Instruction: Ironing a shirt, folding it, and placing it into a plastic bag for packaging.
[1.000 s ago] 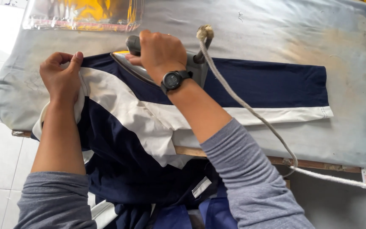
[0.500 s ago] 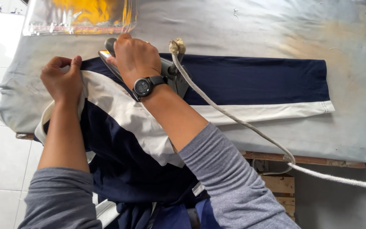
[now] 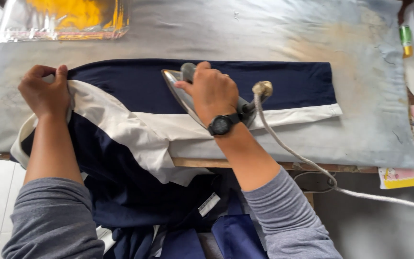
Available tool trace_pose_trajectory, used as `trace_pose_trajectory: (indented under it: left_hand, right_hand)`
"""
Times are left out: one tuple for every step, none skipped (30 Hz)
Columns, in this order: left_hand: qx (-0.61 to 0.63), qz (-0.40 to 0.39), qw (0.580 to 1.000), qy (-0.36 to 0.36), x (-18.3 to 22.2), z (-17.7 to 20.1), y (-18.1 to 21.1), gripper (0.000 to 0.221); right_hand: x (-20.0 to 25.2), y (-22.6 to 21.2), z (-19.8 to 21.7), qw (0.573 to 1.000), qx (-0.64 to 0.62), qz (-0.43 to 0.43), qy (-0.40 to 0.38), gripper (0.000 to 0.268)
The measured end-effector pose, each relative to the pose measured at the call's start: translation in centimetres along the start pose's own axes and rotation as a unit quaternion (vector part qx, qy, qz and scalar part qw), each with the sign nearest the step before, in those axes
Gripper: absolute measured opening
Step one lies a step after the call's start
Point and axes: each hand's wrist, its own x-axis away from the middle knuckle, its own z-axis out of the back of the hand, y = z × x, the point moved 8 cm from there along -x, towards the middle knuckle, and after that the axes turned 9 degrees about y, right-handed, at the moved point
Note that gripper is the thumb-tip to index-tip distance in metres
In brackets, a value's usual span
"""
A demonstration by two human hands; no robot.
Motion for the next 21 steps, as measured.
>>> trace_pose_trajectory:
  left_hand:
    - [-0.006,-0.009,1.0,0.003,0.0,-0.1,0.0,0.025]
    - [-0.002,-0.01,1.0,0.002,0.0,-0.1,0.0,0.025]
    - [-0.014,-0.009,1.0,0.001,0.1,-0.2,-0.1,0.025]
    - [-0.026,-0.008,1.0,0.0,0.0,-0.3,-0.2,0.026]
    - [-0.023,-0.008,1.0,-0.001,0.1,-0.3,-0.2,0.026]
    - [-0.019,-0.01,1.0,0.001,0.2,-0.3,-0.3,0.026]
    - [-0.016,-0.012,1.0,0.003,0.2,-0.2,-0.4,0.026]
    - [-0.013,-0.013,1.0,0.002,0.2,-0.3,-0.4,0.026]
    - [-0.016,-0.013,1.0,0.003,0.3,-0.3,-0.5,0.027]
    - [-0.018,-0.012,1.0,0.004,0.3,-0.3,-0.7,0.027]
    - [-0.017,-0.012,1.0,0.004,0.3,-0.4,-0.7,0.027]
    - [-0.017,-0.016,1.0,0.006,0.3,-0.3,-0.6,0.027]
    - [-0.018,-0.02,1.0,0.008,0.3,-0.3,-0.7,0.026]
    - [-0.016,-0.019,1.0,0.008,0.3,-0.3,-0.6,0.026]
    - [-0.006,-0.012,1.0,0.004,0.4,-0.3,-0.7,0.027]
    - [0.004,-0.005,1.0,0.001,0.4,-0.3,-0.8,0.027]
    - [0.004,-0.005,1.0,0.0,0.4,-0.4,-0.8,0.027]
    - [0.003,0.001,1.0,0.001,0.5,-0.4,-0.9,0.028]
    - [0.002,0.006,1.0,0.001,0.4,-0.5,-0.9,0.029]
    - [0.003,0.006,1.0,0.001,0.4,-0.5,-0.9,0.029]
    - [0.004,0.0,1.0,0.001,0.4,-0.4,-0.8,0.029]
  right_hand:
    - [0.2,1.6,0.3,1.0,0.022,-0.011,-0.001,0.072]
    - [0.3,3.0,0.7,1.0,0.025,-0.014,0.001,0.072]
    - [0.5,4.7,0.7,0.999,0.029,-0.035,-0.016,0.073]
    - [0.7,6.3,0.8,0.997,0.033,-0.057,-0.032,0.074]
    - [0.7,7.6,1.0,0.997,0.035,-0.059,-0.031,0.074]
    - [0.8,9.2,1.3,0.995,0.058,-0.076,-0.032,0.076]
    - [0.9,10.7,1.5,0.992,0.081,-0.094,-0.032,0.078]
    - [0.9,12.0,2.0,0.991,0.082,-0.096,-0.032,0.078]
    - [1.0,13.4,2.3,0.989,0.087,-0.115,-0.045,0.081]
    - [1.2,14.9,2.6,0.985,0.091,-0.133,-0.059,0.084]
    - [1.2,16.1,2.8,0.985,0.092,-0.134,-0.059,0.084]
    - [1.2,17.6,3.1,0.984,0.093,-0.145,-0.05,0.084]
    - [1.2,18.9,3.3,0.983,0.094,-0.155,-0.041,0.084]
    - [1.1,20.1,3.4,0.982,0.095,-0.155,-0.04,0.084]
    - [1.1,21.7,3.7,0.978,0.104,-0.176,-0.036,0.083]
    - [1.2,23.2,3.9,0.973,0.114,-0.197,-0.033,0.083]
    - [1.1,24.6,3.8,0.973,0.114,-0.197,-0.033,0.083]
    - [1.2,26.3,3.9,0.967,0.133,-0.215,-0.029,0.084]
    - [1.2,28.0,4.0,0.961,0.151,-0.232,-0.025,0.086]
    - [1.0,28.9,4.0,0.961,0.151,-0.232,-0.025,0.086]
    - [1.1,29.9,4.1,0.956,0.16,-0.244,-0.026,0.087]
